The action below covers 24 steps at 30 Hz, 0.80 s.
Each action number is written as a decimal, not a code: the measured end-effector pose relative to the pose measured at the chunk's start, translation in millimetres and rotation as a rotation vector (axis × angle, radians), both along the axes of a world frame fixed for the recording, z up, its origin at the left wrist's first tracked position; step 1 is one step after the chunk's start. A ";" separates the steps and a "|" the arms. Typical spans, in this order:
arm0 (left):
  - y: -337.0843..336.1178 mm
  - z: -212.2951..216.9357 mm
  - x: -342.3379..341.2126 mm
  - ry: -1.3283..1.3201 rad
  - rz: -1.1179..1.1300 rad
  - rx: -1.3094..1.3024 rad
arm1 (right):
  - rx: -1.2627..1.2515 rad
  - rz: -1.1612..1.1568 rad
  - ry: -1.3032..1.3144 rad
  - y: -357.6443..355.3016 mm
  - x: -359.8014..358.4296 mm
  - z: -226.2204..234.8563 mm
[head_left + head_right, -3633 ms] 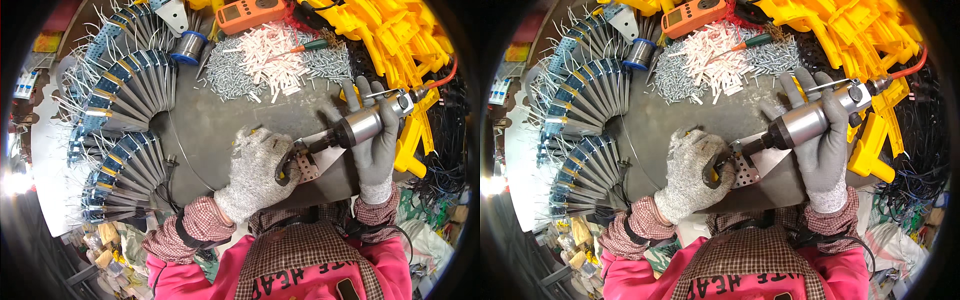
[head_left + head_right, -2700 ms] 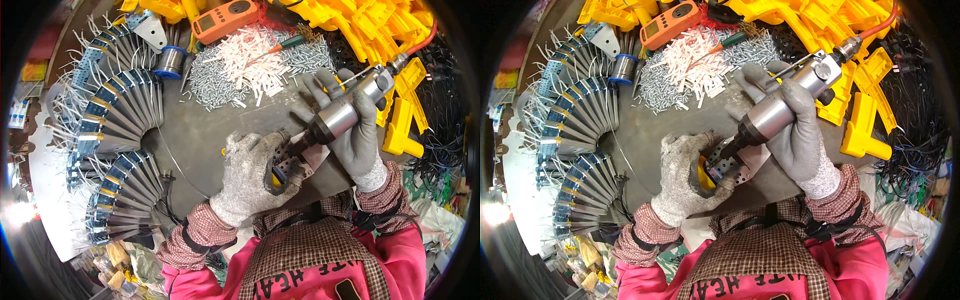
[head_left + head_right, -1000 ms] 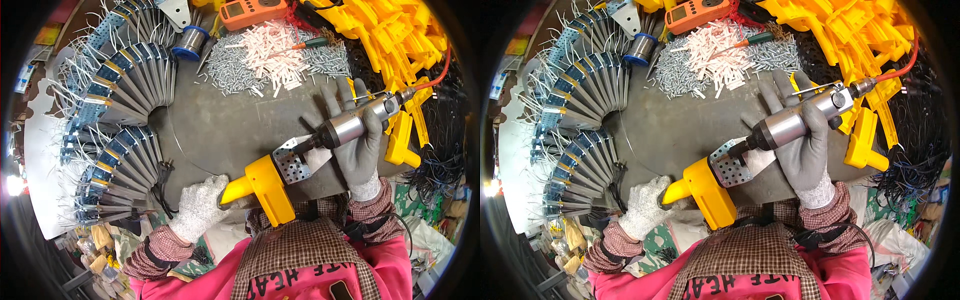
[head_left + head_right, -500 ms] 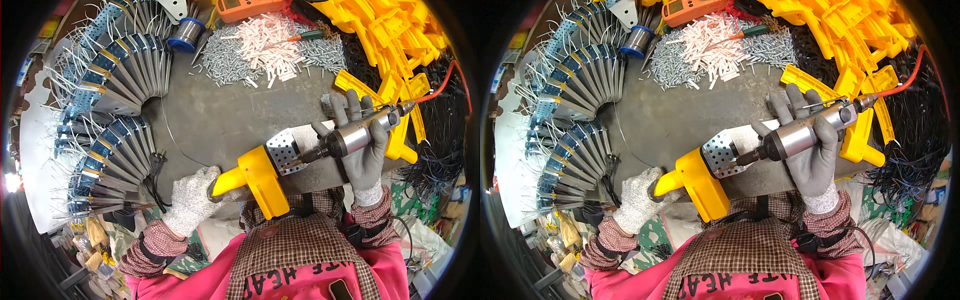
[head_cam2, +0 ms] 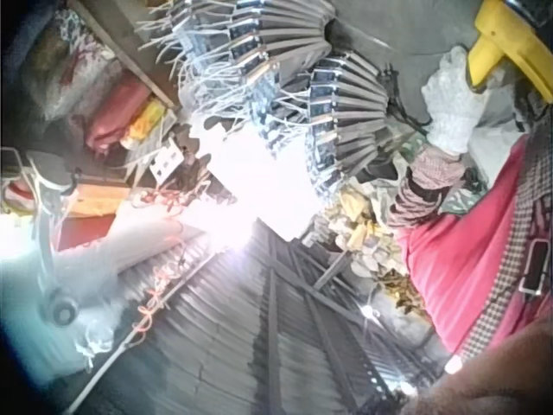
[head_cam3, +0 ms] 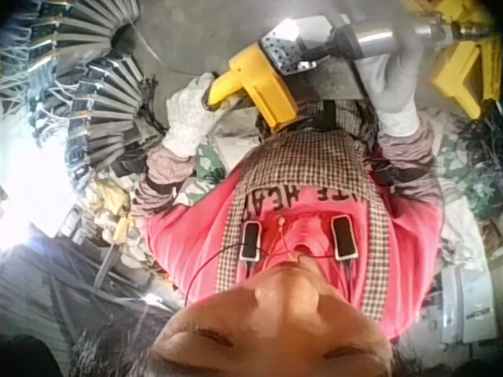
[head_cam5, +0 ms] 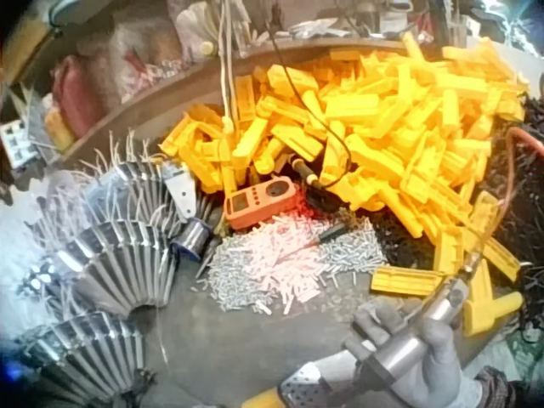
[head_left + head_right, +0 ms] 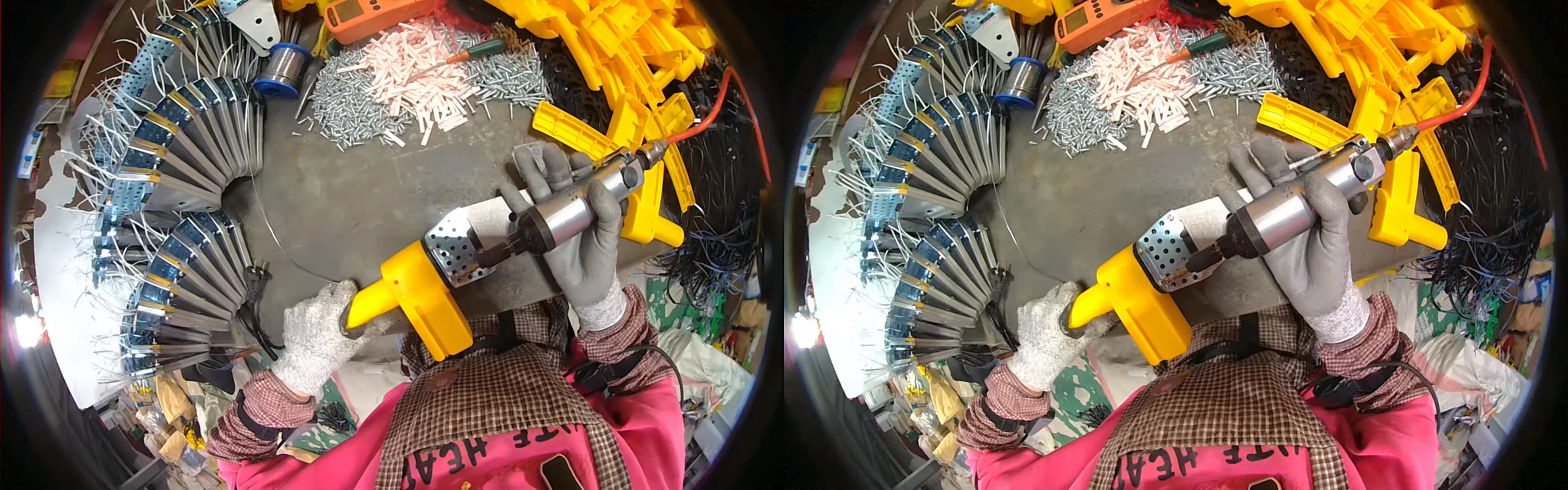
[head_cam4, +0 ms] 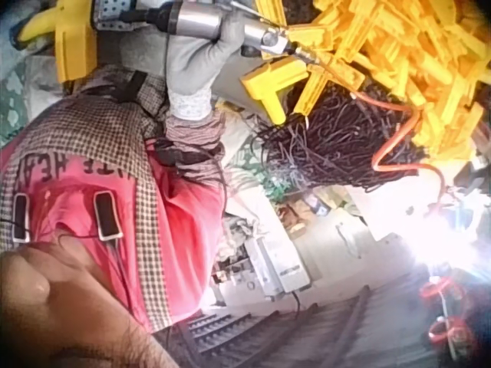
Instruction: The recorder is assembling electrical components, including soldering wires and applying stickers to plastic housings.
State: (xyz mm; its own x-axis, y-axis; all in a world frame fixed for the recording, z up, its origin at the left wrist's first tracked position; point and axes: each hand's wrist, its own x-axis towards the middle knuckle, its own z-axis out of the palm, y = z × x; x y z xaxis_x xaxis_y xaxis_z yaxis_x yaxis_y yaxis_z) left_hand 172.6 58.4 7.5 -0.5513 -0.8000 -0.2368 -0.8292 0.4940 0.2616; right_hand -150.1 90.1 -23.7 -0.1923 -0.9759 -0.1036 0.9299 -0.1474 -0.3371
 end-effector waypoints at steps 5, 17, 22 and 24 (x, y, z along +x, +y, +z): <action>-7.1 8.8 -22.1 0.069 0.033 0.029 | 0.086 -0.153 0.113 4.4 -13.0 18.4; -26.7 68.0 -106.8 -0.514 -0.240 -0.235 | 0.246 -0.231 0.675 89.8 -171.7 110.3; -9.4 74.6 -88.4 -0.084 -0.220 -0.299 | 0.442 -0.256 0.938 141.1 -217.7 80.6; -9.4 45.6 -90.6 -0.050 -0.230 -0.316 | 0.459 -0.219 0.901 146.1 -226.0 55.0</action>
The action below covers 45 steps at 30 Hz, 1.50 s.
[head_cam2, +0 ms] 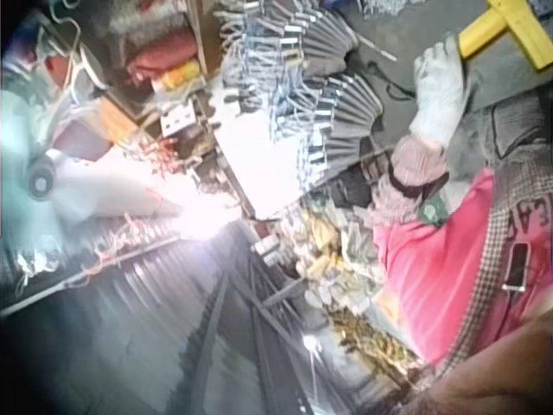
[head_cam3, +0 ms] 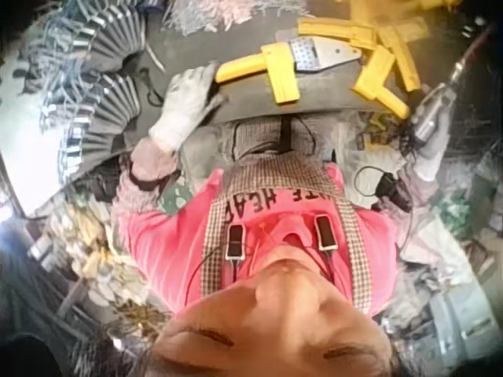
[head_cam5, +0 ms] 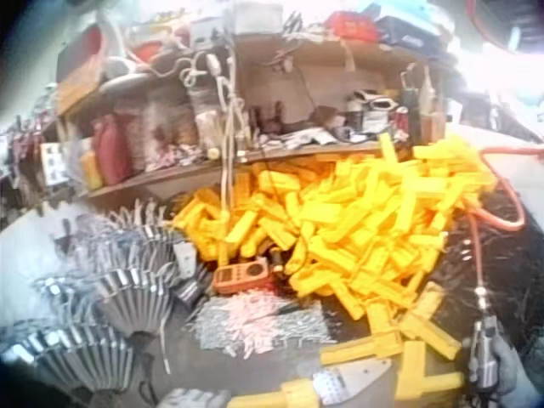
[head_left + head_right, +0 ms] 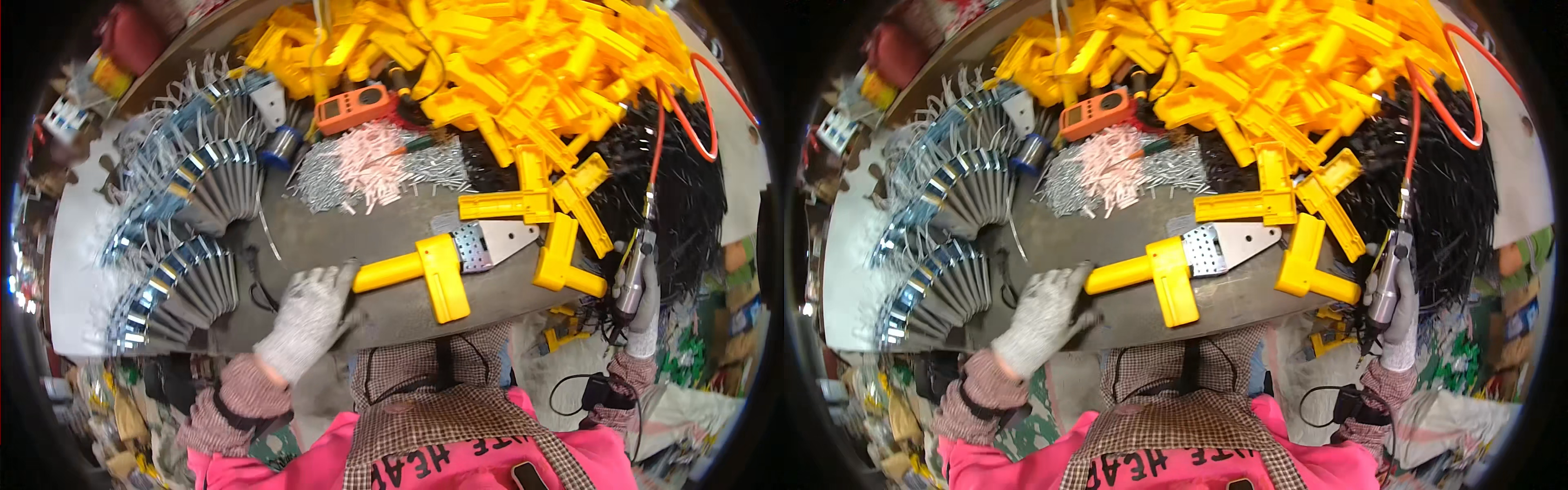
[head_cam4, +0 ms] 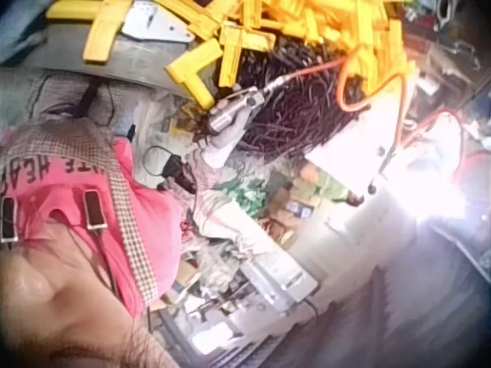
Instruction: The recorder is assembling electrical components, including soldering wires and applying stickers to plastic housings.
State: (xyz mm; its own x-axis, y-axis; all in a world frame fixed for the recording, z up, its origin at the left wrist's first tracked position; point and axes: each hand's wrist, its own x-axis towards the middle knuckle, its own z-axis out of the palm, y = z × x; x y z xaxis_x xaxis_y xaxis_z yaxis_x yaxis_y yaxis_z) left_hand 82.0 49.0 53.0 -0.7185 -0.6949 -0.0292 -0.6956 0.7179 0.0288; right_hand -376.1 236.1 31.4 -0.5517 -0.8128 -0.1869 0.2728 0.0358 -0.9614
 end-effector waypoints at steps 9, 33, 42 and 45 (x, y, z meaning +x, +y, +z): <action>24.9 52.0 27.9 -0.315 0.203 -0.341 | -0.205 -0.123 -0.123 -58.4 28.6 -47.5; -119.4 90.0 -285.8 0.334 -0.665 -0.526 | -0.147 -0.337 0.618 -101.0 27.0 -66.0; -249.2 141.1 -411.7 0.354 -0.455 -0.805 | 0.000 -0.268 1.338 -84.4 60.9 -0.6; -214.8 132.3 -350.6 0.539 -0.563 -0.716 | 0.105 -0.131 1.440 -107.7 46.9 -27.2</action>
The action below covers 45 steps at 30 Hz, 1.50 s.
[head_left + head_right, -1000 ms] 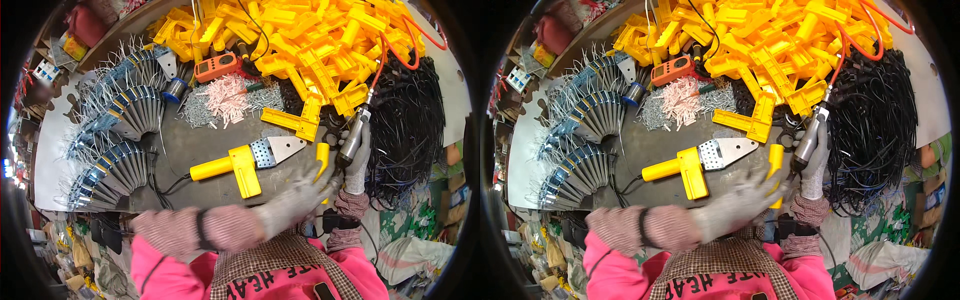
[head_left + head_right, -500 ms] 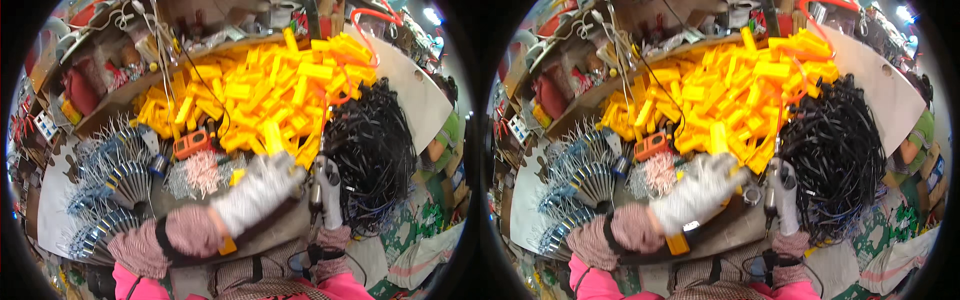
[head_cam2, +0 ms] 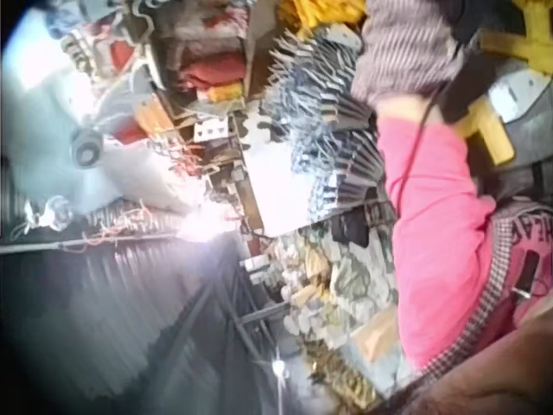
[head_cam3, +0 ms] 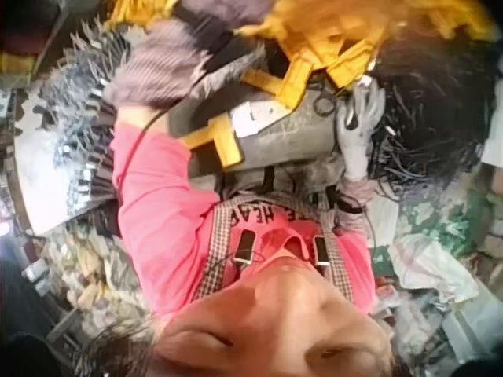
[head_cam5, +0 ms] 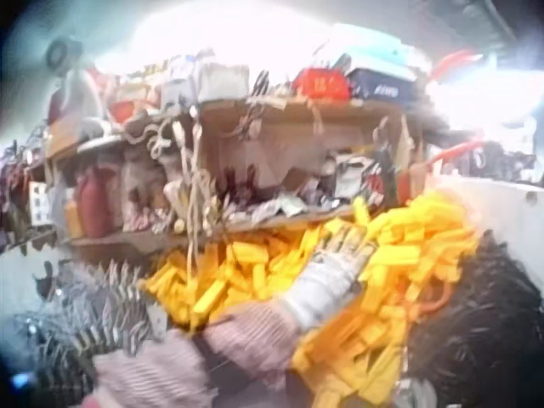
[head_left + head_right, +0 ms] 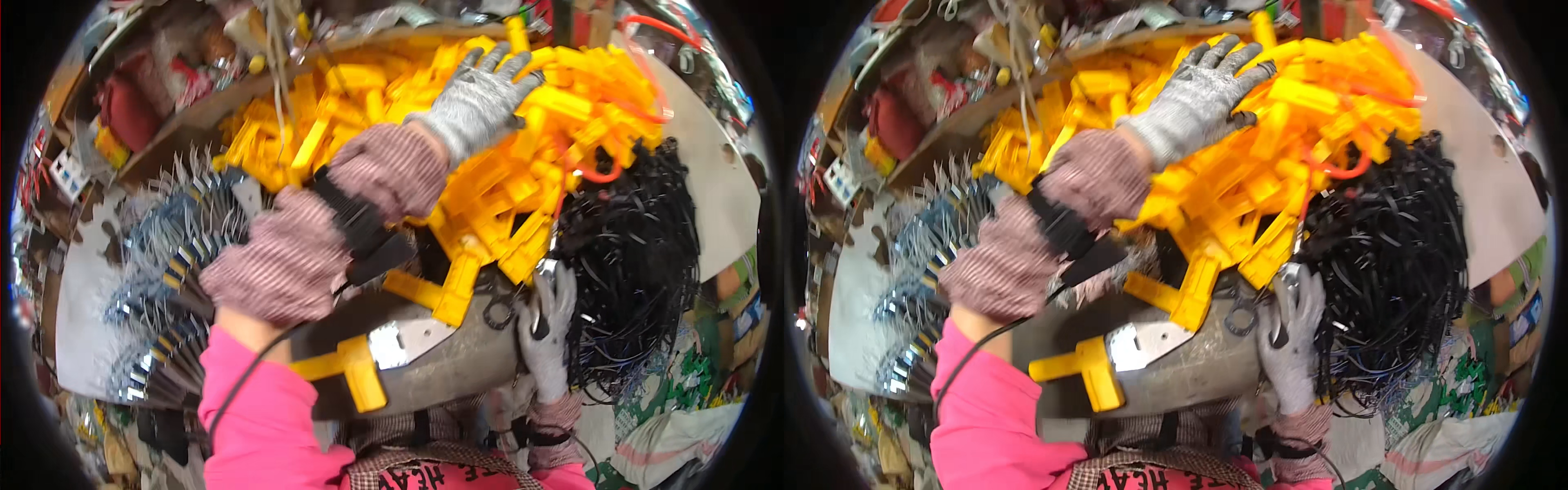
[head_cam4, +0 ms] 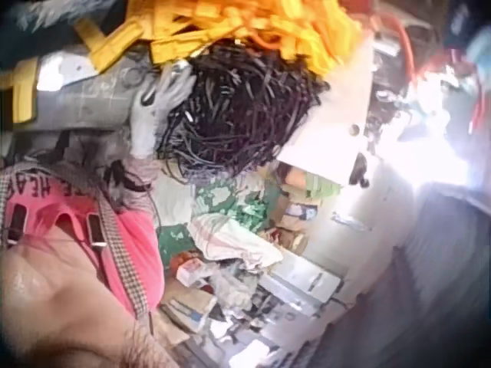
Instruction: The recorder is assembling electrical components, including soldering wires and applying stickers to plastic housings.
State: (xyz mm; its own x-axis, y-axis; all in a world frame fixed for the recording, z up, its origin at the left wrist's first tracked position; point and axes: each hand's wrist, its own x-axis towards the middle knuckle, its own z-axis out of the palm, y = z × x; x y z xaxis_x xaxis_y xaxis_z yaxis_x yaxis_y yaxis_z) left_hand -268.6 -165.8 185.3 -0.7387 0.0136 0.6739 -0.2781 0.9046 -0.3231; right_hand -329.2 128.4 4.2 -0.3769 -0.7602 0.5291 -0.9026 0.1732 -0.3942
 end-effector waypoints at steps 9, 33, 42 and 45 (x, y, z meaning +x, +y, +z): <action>302.3 -138.5 392.7 0.143 -0.195 2.486 | 0.186 0.241 0.301 18.4 -2.4 71.9; 167.7 -21.1 316.1 0.644 -0.270 1.543 | -0.392 1.203 -0.984 -222.5 170.9 301.0; 147.7 -146.4 275.5 -0.277 0.389 1.089 | 0.741 1.033 -0.451 -277.2 149.7 138.0; 146.8 -160.1 276.4 -0.262 0.357 1.080 | 0.774 1.105 -0.987 -295.9 124.7 123.4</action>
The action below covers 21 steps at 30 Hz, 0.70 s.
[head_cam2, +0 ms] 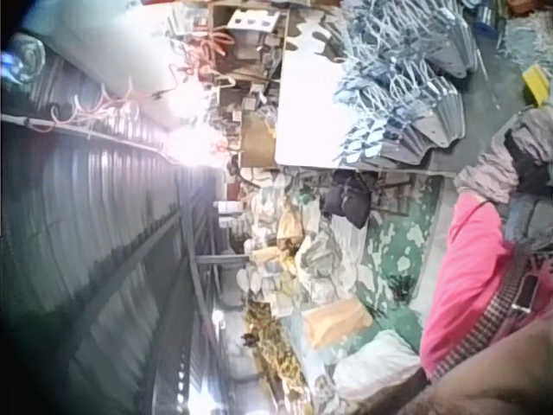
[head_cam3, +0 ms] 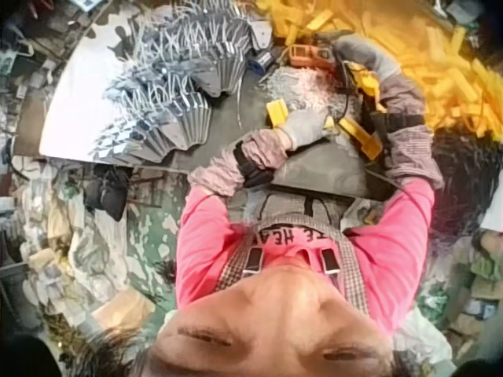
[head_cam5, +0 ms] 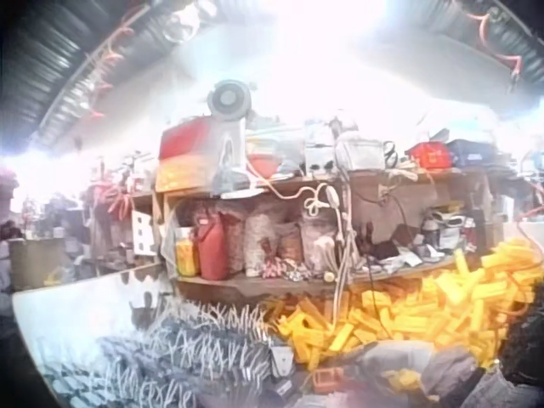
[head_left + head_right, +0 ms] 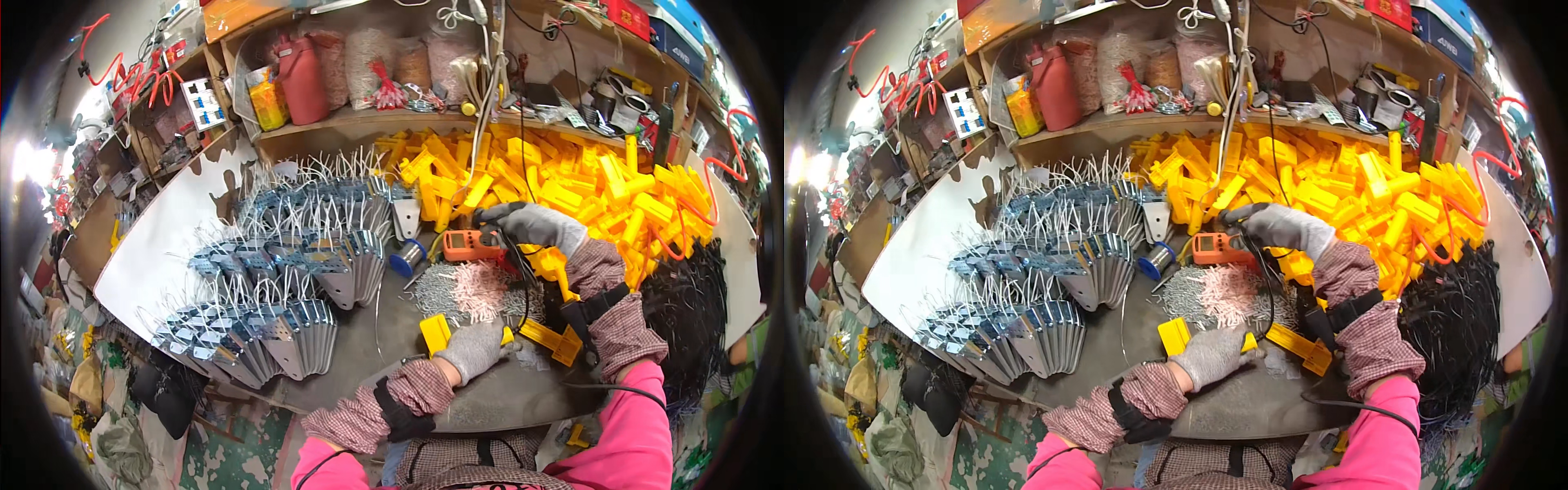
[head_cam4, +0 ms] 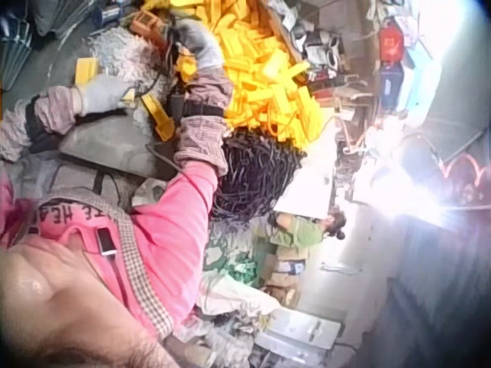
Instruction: The recorder is assembling electrical components, including soldering wires and applying stickers to plastic housings.
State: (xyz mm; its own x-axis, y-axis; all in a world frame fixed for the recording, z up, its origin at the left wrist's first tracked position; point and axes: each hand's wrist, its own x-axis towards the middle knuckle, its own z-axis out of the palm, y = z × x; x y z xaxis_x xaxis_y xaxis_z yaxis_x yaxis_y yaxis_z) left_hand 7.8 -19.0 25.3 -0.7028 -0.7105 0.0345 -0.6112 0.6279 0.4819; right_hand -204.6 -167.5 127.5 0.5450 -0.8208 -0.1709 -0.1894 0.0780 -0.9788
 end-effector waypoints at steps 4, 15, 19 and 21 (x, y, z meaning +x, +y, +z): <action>-1.9 20.9 5.3 -0.041 0.080 0.085 | -0.092 -0.329 0.269 -9.8 14.5 10.0; 69.5 19.5 127.4 0.251 0.305 -0.324 | -0.737 0.157 1.156 -53.8 28.0 -13.2; 69.3 -19.9 159.3 0.058 0.448 -0.243 | -0.508 0.188 1.190 -63.3 50.8 2.3; 64.6 -30.1 160.4 0.050 0.415 -0.197 | -0.497 0.198 1.242 -67.4 49.4 -1.2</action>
State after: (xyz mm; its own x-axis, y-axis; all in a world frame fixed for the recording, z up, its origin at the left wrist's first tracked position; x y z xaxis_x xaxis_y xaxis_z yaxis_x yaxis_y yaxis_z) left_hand 168.2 45.5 -4.8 -0.3542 -0.9080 0.2239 -0.8094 0.4176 0.4130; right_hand -155.2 -235.0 126.4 0.3641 -0.8657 -0.3434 -0.9292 -0.3627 -0.0709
